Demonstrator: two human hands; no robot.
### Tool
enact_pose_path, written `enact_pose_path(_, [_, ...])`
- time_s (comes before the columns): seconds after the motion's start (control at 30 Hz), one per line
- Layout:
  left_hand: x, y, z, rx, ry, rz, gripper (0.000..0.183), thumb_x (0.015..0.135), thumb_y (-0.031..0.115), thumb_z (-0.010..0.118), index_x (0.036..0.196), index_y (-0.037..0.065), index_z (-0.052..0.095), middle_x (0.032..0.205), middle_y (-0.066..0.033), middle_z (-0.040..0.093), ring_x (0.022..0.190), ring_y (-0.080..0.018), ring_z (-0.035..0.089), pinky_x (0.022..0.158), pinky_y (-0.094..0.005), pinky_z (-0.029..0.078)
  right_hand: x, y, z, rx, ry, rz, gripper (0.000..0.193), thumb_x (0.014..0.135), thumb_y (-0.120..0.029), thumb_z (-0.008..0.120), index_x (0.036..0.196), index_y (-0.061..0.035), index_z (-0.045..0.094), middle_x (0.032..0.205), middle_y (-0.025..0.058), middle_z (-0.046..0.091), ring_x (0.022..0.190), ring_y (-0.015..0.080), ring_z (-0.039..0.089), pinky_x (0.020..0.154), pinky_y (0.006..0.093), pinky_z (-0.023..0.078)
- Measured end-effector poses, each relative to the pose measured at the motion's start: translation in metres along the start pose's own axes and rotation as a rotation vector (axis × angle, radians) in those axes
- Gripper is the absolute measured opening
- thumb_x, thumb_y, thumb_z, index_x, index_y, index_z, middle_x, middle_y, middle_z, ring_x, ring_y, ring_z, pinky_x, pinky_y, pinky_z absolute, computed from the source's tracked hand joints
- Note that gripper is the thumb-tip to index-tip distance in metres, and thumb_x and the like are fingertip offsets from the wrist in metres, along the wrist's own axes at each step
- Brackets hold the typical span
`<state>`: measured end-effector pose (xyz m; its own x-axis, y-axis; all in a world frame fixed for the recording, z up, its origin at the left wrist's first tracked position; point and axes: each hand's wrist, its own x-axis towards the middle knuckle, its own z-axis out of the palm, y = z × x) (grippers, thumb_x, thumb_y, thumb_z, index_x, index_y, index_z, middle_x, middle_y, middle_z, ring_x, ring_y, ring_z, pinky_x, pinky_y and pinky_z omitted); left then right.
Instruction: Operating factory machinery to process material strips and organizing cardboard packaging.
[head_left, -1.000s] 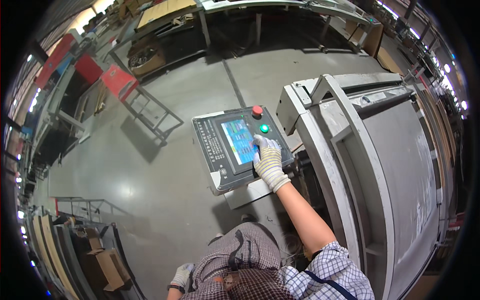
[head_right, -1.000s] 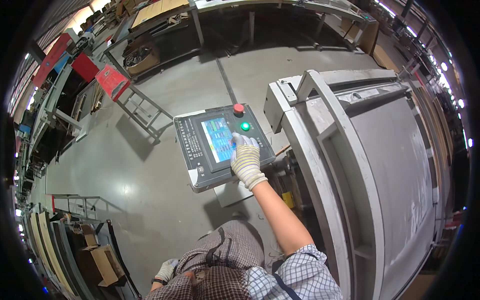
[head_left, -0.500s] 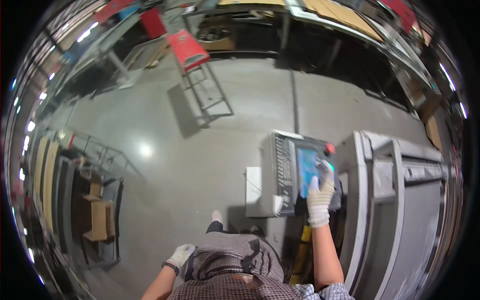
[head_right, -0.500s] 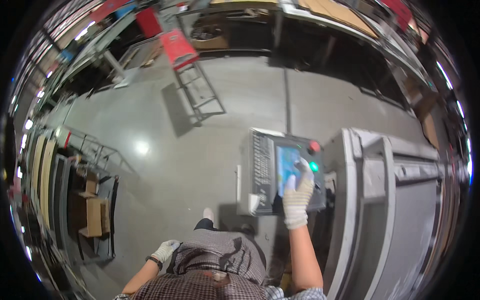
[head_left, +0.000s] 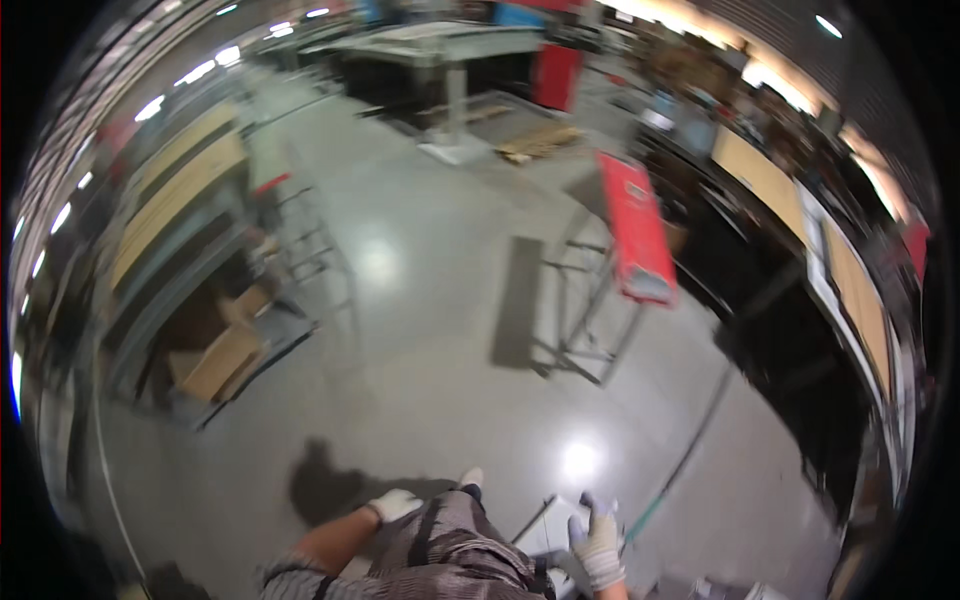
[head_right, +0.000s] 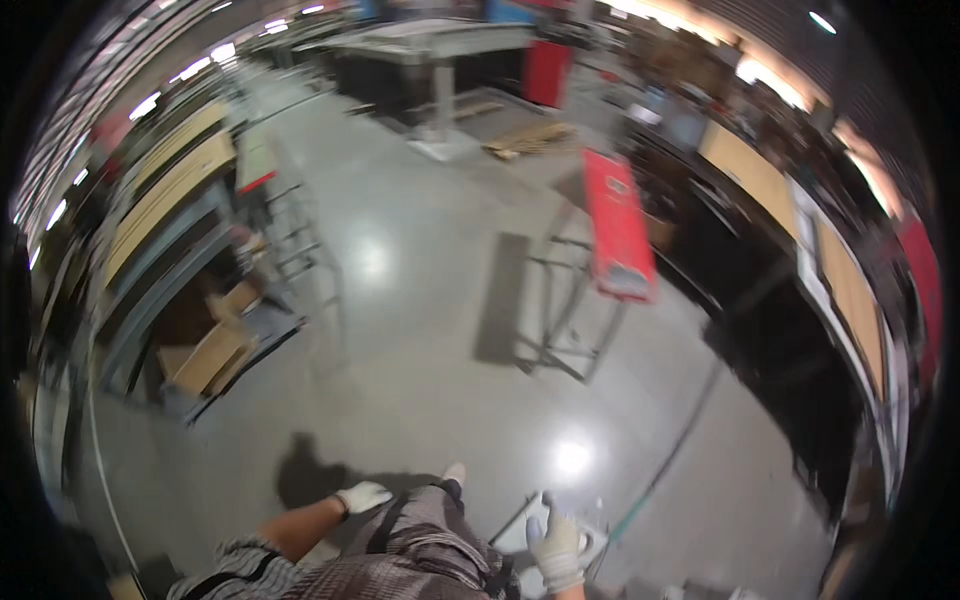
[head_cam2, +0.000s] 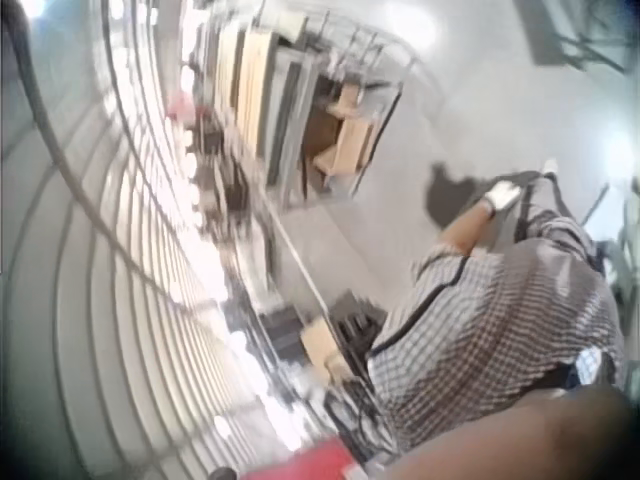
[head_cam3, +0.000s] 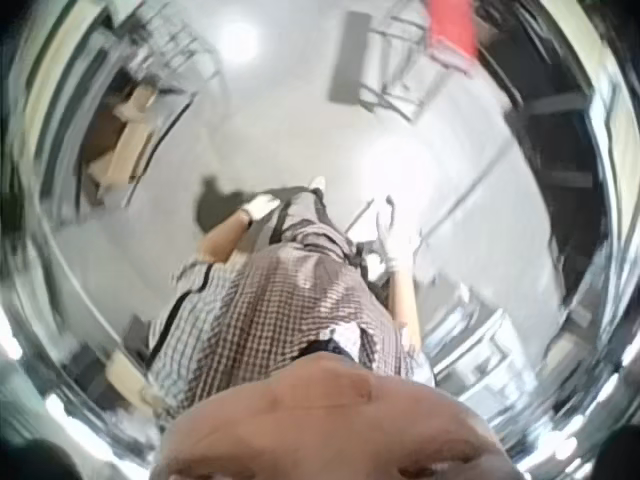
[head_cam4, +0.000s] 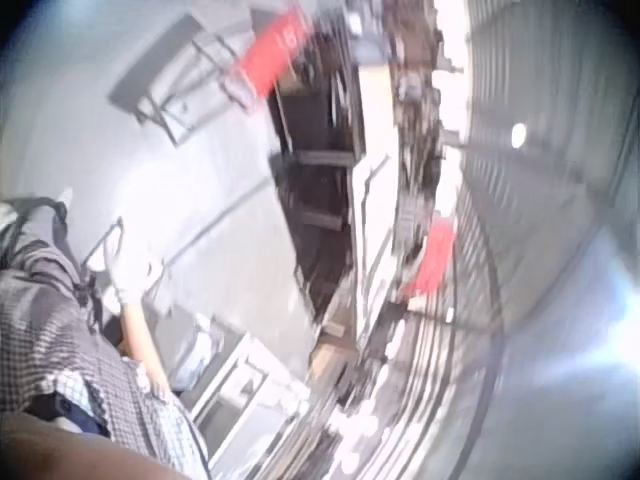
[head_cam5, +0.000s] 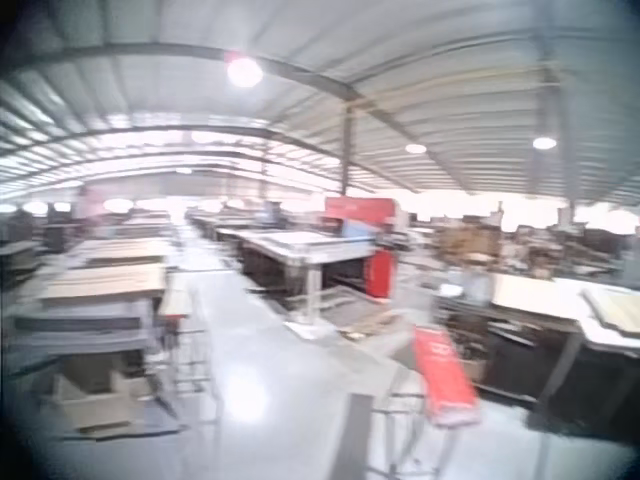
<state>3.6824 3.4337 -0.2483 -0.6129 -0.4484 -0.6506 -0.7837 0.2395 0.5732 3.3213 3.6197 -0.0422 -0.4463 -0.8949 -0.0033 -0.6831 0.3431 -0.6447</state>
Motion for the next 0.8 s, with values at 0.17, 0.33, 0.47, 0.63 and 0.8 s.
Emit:
enact_pose_path(0.17, [0.093,0.036,-0.125,-0.315,0.283,-0.098,0.041,0.091,0.037,0.054,0.111,0.003,0.065,0.106,-0.0208,0.067,0.101,-0.0363,0.063,0.090,-0.0402,0.048,0.068,0.096,0.090,-0.307,-0.406,0.042,0.049,0.077,-0.030,0.065,0.116,-0.0030,0.057,0.103,0.0185,0.066,0.090,0.0365,0.063,0.084,0.0501,0.048])
enact_pose_path(0.33, [0.154,0.089,-0.227,-0.562,0.287,0.036,0.035,0.094,0.033,0.056,0.113,0.005,0.065,0.106,-0.0124,0.068,0.101,-0.0231,0.062,0.091,-0.0356,0.046,0.173,0.146,0.143,-0.316,-0.689,0.244,0.044,0.075,-0.028,0.065,0.110,-0.0020,0.059,0.093,0.0149,0.068,0.082,0.0308,0.066,0.079,0.0487,0.049])
enact_pose_path(0.47, [0.203,0.070,-0.286,-0.557,0.199,0.066,0.036,0.094,0.033,0.054,0.118,0.008,0.064,0.113,-0.0106,0.067,0.108,-0.0221,0.059,0.095,-0.0361,0.043,0.293,0.147,0.184,-0.297,-0.812,0.342,0.042,0.075,-0.027,0.065,0.108,-0.0012,0.060,0.090,0.0147,0.068,0.077,0.0294,0.066,0.074,0.0471,0.050])
enact_pose_path(0.63, [0.217,-0.019,-0.334,-0.520,0.381,-0.320,0.041,0.090,0.037,0.055,0.114,0.006,0.065,0.114,-0.0166,0.066,0.107,-0.0316,0.061,0.094,-0.0374,0.045,0.479,0.130,0.222,-0.324,-0.909,0.319,0.039,0.076,-0.025,0.064,0.105,-0.0002,0.060,0.085,0.0144,0.068,0.072,0.0277,0.065,0.068,0.0451,0.051])
enact_pose_path(0.8, [0.158,-0.042,-0.423,-0.922,0.693,-0.616,0.043,0.087,0.038,0.061,0.113,0.005,0.066,0.114,-0.0156,0.066,0.109,-0.0259,0.060,0.095,-0.0353,0.044,0.713,0.095,0.269,-0.340,-0.934,0.171,0.036,0.076,-0.024,0.064,0.102,0.0008,0.061,0.080,0.0142,0.068,0.066,0.0260,0.065,0.062,0.0431,0.052])
